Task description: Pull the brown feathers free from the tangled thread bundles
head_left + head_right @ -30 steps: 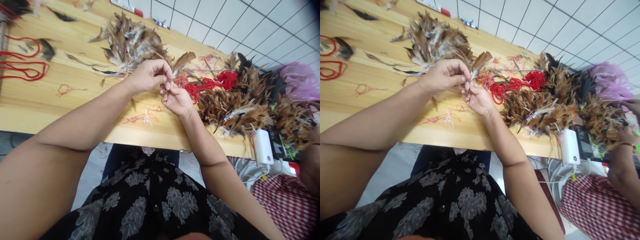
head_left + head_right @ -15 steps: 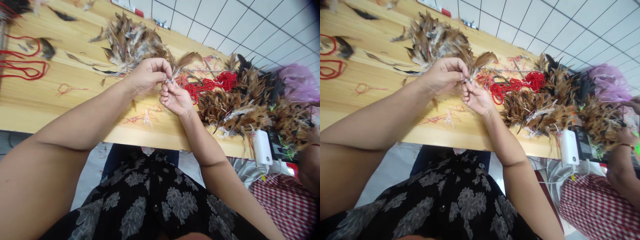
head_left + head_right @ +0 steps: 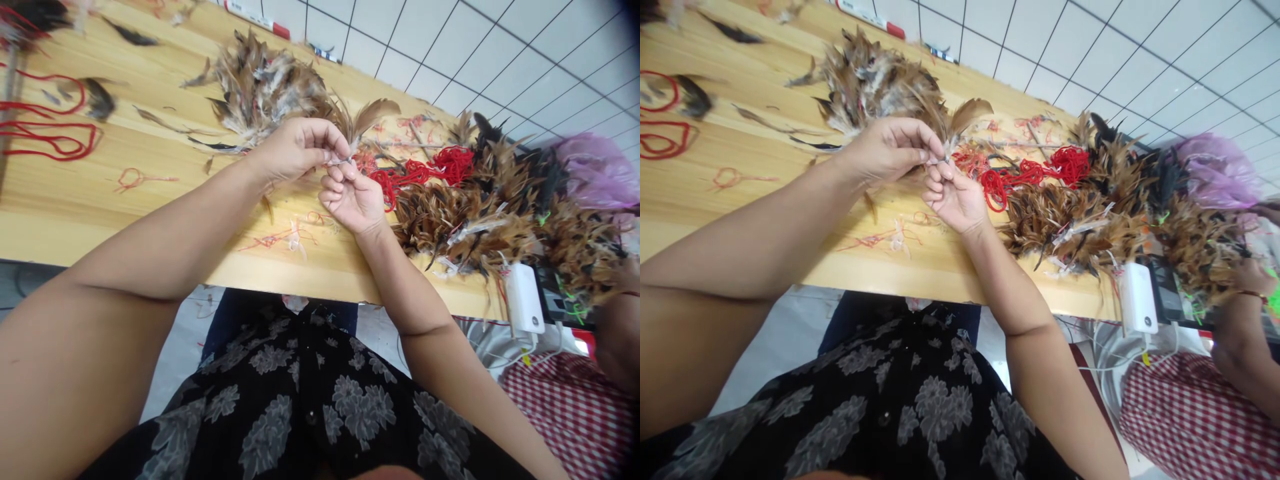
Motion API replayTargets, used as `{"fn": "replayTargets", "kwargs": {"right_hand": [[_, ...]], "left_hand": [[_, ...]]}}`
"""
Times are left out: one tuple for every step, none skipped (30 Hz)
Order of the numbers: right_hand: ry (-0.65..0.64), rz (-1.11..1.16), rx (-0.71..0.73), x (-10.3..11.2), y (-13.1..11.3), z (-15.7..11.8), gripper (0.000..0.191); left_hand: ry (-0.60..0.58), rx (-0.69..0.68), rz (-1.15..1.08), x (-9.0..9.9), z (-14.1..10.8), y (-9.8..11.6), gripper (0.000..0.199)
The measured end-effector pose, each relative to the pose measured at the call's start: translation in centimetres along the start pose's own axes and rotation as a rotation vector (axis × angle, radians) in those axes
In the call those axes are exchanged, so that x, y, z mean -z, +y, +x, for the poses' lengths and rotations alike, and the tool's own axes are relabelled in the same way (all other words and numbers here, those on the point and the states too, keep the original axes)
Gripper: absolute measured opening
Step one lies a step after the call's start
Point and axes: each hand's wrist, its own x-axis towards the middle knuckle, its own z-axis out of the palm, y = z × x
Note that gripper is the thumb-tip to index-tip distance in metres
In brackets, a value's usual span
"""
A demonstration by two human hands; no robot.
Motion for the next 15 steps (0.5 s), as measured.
{"fn": "replayTargets", "kwargs": {"right_hand": [[-0.002,0.006,-0.003,-0.1,0.0,0.0,0.037],[-0.001,0.012,-0.006,-0.2,0.0,-0.1,0.037],[0.003,0.018,-0.011,-0.3,0.0,-0.2,0.037],[0.011,0.024,-0.018,-0.4,0.0,-0.3,0.037],[0.021,0.031,-0.024,-0.6,-0.1,-0.4,0.037],[0.032,0.036,-0.031,-0.7,-0.1,-0.5,0.037],[0.039,0.038,-0.035,-0.8,-0.1,-0.6,0.037],[0.044,0.039,-0.038,-0.8,-0.1,-0.6,0.037],[0.045,0.040,-0.039,-0.8,-0.2,-0.6,0.037],[0.043,0.041,-0.040,-0.8,-0.2,-0.6,0.036],[0.039,0.045,-0.041,-0.7,-0.2,-0.6,0.036],[0.037,0.051,-0.043,-0.7,-0.2,-0.5,0.036],[0.035,0.058,-0.045,-0.6,-0.2,-0.5,0.037],[0.035,0.063,-0.047,-0.5,-0.2,-0.4,0.037],[0.038,0.067,-0.048,-0.5,-0.2,-0.4,0.038]], "left_hand": [[-0.002,0.012,0.023,0.1,0.0,0.0,0.035],[0.000,0.015,0.032,0.1,0.0,0.0,0.035],[0.003,0.006,0.028,0.2,0.0,-0.1,0.033],[0.002,-0.010,0.018,0.2,0.0,-0.2,0.031],[0.001,-0.028,0.008,0.3,0.1,-0.4,0.028],[0.000,-0.045,0.002,0.3,0.3,-0.6,0.026],[0.002,-0.060,0.001,0.4,0.4,-0.8,0.023],[0.001,-0.070,0.008,0.4,0.6,-1.0,0.022],[-0.010,-0.077,0.026,0.5,0.7,-1.2,0.022],[-0.018,-0.092,0.044,0.6,0.8,-1.3,0.021],[-0.030,-0.111,0.060,0.6,0.9,-1.4,0.021],[-0.042,-0.128,0.072,0.7,1.0,-1.5,0.020],[-0.051,-0.140,0.082,0.7,1.0,-1.5,0.020],[-0.054,-0.146,0.092,0.8,1.0,-1.4,0.021],[-0.049,-0.148,0.102,0.8,1.0,-1.4,0.023]]}}
